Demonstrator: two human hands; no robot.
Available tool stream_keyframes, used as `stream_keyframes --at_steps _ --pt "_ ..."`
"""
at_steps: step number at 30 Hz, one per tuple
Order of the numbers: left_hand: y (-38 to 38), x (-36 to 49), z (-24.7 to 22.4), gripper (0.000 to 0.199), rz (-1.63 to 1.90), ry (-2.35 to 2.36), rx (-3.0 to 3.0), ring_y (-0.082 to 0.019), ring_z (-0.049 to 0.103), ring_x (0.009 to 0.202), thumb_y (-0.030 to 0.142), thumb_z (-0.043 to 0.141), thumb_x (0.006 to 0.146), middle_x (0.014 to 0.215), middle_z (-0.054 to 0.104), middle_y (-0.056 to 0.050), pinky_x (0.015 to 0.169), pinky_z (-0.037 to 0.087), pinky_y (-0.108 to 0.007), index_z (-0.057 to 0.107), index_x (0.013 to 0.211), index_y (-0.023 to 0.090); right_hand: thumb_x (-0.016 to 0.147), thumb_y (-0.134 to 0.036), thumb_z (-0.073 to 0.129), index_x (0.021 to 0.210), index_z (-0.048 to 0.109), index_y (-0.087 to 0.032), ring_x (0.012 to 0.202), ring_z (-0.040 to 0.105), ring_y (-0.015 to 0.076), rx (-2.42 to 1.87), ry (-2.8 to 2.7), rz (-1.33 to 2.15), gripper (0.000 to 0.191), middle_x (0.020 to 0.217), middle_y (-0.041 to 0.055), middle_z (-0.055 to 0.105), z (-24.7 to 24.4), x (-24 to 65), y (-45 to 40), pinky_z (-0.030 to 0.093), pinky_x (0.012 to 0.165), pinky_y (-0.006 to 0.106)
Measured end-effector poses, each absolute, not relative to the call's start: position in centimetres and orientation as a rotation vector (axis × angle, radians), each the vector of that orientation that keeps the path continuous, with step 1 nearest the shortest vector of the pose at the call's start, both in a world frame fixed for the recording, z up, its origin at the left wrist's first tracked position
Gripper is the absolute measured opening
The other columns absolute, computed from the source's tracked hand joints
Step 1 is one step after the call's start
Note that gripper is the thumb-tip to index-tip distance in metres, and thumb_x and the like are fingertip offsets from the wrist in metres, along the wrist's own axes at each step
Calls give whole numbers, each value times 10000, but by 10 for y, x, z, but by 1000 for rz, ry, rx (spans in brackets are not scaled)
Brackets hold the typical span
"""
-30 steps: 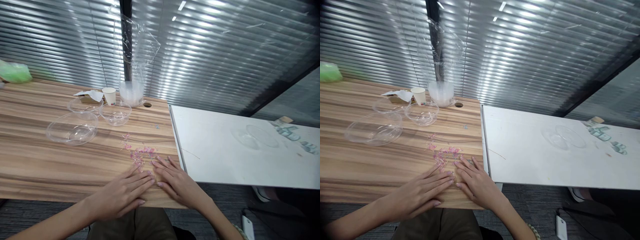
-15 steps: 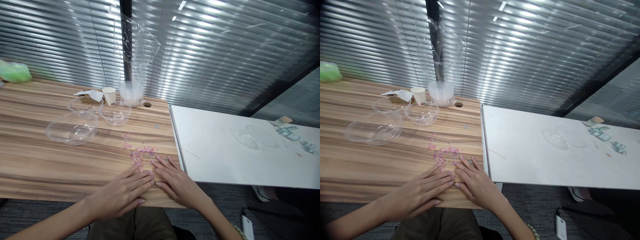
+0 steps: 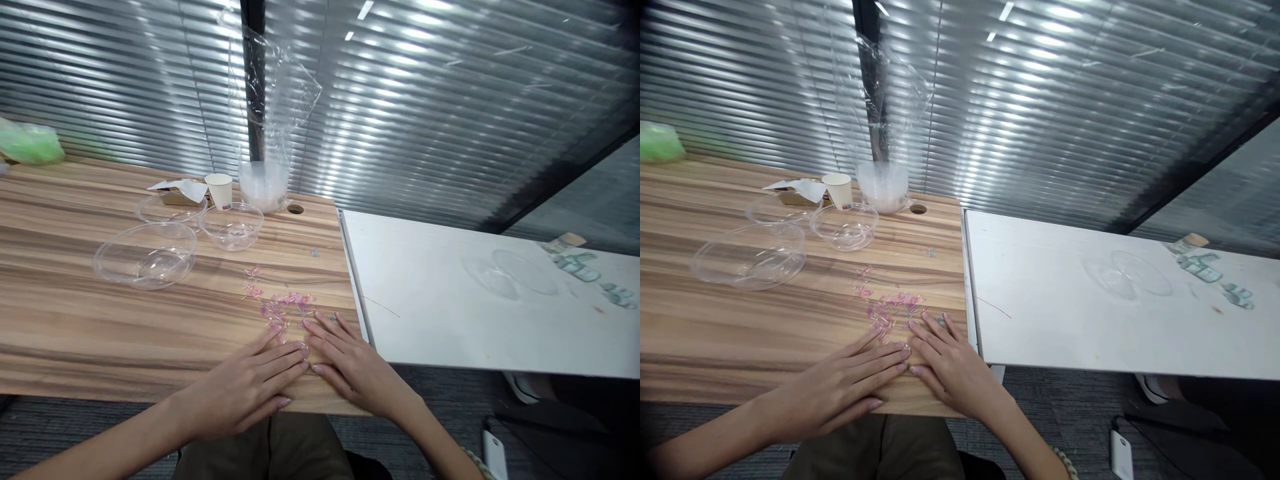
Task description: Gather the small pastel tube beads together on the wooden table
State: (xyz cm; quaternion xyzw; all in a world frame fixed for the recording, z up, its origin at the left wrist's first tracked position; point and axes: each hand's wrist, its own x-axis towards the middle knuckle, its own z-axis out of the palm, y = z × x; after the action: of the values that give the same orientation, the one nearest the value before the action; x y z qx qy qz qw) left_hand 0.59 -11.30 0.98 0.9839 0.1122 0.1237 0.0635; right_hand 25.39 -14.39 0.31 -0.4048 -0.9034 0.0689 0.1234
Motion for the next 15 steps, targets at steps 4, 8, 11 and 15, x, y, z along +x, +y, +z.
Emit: stream_keyframes --at_steps 4,8,11,15 --pt "-113 6 9 506 377 349 2951 -198 421 1321 227 451 988 1388 482 -99 1194 157 -420 296 1461 132 1008 -311 388 1371 448 -162 1401 252 221 -1180 -2612 185 397 1450 73 395 3 254 -144 275 1149 488" --pt "-113 5 8 485 362 343 2978 -203 408 1330 227 447 988 1403 463 -100 1196 145 -419 325 1443 112 1011 -316 375 1378 439 -164 1404 244 227 -1182 -2619 190 402 1461 66 379 2 254 -144 273 1149 491" --pt "-113 5 9 462 347 341 3004 -209 401 1334 228 441 991 1414 449 -101 1197 131 -423 354 1425 94 1013 -316 362 1380 432 -166 1406 237 232 -1187 -2628 196 402 1471 51 364 2 254 -144 272 1148 498" --pt "-114 5 11 441 333 336 3026 -203 408 1329 239 425 997 1412 451 -98 1199 111 -421 376 1411 92 1015 -321 356 1367 446 -161 1400 252 240 -1193 -2633 197 397 1472 45 362 2 254 -144 275 1146 504"
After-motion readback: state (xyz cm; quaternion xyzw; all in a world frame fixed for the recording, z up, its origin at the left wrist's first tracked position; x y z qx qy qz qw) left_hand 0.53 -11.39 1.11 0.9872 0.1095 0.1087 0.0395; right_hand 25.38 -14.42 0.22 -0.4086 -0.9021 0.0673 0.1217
